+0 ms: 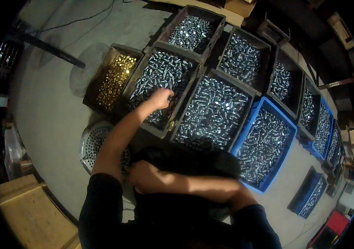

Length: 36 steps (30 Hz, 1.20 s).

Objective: The person sits on the floor and sorts small metal hardware components by hand. They pick individual items from a large bin filled with mixed silver parts and place them into a separate bin containing gold-colored parts. The process involves repetitive picking and placing of small objects.

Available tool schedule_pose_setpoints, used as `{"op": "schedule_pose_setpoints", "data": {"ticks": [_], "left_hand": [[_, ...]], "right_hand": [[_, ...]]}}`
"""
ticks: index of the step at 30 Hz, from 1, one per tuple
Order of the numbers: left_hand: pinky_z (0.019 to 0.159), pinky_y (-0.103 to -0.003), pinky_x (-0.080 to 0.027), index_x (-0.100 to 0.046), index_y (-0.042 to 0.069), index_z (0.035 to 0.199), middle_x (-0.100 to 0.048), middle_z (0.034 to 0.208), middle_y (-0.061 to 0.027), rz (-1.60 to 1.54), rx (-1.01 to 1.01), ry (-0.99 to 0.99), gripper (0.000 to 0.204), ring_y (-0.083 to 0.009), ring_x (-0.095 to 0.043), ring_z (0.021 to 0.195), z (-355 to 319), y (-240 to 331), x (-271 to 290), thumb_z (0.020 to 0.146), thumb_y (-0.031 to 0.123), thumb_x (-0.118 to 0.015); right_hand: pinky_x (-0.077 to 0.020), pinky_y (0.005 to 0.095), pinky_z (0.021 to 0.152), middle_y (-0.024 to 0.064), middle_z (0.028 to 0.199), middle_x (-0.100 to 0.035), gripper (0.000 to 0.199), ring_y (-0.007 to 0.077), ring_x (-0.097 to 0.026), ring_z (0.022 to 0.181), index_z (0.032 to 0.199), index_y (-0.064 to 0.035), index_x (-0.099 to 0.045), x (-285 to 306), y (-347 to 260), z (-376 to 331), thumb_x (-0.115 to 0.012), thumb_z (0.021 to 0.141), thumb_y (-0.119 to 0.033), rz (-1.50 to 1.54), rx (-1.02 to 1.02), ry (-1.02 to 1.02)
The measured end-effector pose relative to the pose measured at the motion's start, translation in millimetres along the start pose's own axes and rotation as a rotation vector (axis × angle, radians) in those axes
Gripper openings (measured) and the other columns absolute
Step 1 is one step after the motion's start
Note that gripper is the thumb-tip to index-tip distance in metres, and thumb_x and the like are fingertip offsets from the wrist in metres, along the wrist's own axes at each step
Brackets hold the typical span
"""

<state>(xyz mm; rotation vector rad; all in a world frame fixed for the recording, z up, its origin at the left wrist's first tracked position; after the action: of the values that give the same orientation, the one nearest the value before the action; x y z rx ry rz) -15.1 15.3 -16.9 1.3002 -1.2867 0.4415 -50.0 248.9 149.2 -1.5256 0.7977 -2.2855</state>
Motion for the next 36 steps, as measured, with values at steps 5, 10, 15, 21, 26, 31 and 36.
{"op": "schedule_pose_setpoints", "data": {"ticks": [5,10,15,21,26,31,36], "left_hand": [[0.069,-0.037,-0.046,-0.058,0.001,0.09,-0.061,0.081,-0.0164,-0.106,-0.09,0.168,0.028,-0.0328,-0.059,0.077,-19.6,2.7,14.6,0.064,0.003,-0.065],[0.069,-0.03,-0.048,-0.057,-0.004,0.097,-0.063,0.085,-0.0137,-0.258,0.029,0.466,0.032,-0.0203,-0.061,0.08,-105.0,-36.2,50.6,0.07,0.011,-0.067],[0.067,-0.03,-0.048,-0.059,0.0,0.096,-0.062,0.082,-0.0077,-0.622,0.642,0.315,0.031,-0.0168,-0.059,0.075,-258.1,-96.6,37.1,0.071,0.016,-0.069],[0.069,-0.038,-0.047,-0.062,0.003,0.092,-0.061,0.088,-0.0184,0.235,0.485,-0.008,0.024,-0.0373,-0.058,0.078,-350.2,-129.8,-17.5,0.072,0.017,-0.059],[0.076,-0.037,-0.046,-0.06,0.001,0.092,-0.059,0.099,-0.0196,0.082,0.473,0.314,0.022,-0.0339,-0.057,0.09,-271.5,-156.5,18.2,0.076,0.014,-0.056],[0.069,-0.036,-0.047,-0.059,0.003,0.095,-0.061,0.085,-0.0172,-0.263,0.072,0.314,0.028,-0.03,-0.06,0.08,-81.4,-10.1,72.3,0.07,0.016,-0.063],[0.072,-0.04,-0.048,-0.055,0.007,0.109,-0.062,0.087,-0.0165,0.127,0.187,0.074,0.039,-0.0314,-0.059,0.081,19.0,9.1,-4.7,0.072,0.018,-0.059]], "right_hand": [[-0.0368,0.0339,0.04,0.004,0.048,-0.052,0.008,0.0201,-0.054,0.047,0.049,-0.014,-0.056,-2.1,0.1,-3.6,-0.06,0.055,-0.018,-0.021,0.006,0.129],[-0.044,0.0356,0.059,0.0055,0.067,-0.057,0.017,0.0239,-0.056,0.068,0.068,-0.0114,-0.061,-7.3,3.7,-3.4,-0.064,0.052,-0.016,0.046,-0.073,-0.162],[-0.0438,0.0353,0.048,0.0098,0.057,-0.058,0.006,0.0247,-0.059,0.055,0.057,-0.0091,-0.062,-4.7,4.4,0.3,-0.061,0.057,-0.015,0.086,-0.049,-0.023],[-0.0443,0.0342,0.051,0.0101,0.063,-0.06,0.007,0.0249,-0.06,0.059,0.061,-0.009,-0.063,12.6,0.8,-0.8,-0.061,0.06,-0.016,0.062,-0.024,-0.076],[-0.044,0.0346,0.05,0.0089,0.062,-0.059,0.008,0.024,-0.06,0.059,0.06,-0.0092,-0.063,-2.1,-3.5,1.2,-0.061,0.061,-0.017,0.025,-0.052,-0.102],[-0.0419,0.0337,0.044,0.0062,0.057,-0.057,0.008,0.021,-0.058,0.054,0.056,-0.0114,-0.061,-4.5,-0.9,-0.6,-0.061,0.06,-0.018,-0.023,-0.044,-0.055],[-0.04,0.0304,0.041,0.0037,0.056,-0.057,0.009,0.0191,-0.057,0.05,0.056,-0.0137,-0.061,1.2,-6.4,-0.6,-0.061,0.06,-0.022,-0.219,-0.023,-0.075]]}}
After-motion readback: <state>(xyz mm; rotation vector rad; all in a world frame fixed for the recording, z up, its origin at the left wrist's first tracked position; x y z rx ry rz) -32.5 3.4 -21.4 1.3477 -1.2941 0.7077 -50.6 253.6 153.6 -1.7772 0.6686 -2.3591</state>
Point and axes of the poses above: each hand's wrist, its own z-axis towards the middle knuckle, its own x-axis out of the back of the hand, y = z × x, the point moved 4 cm from there along z, towards the middle knuckle
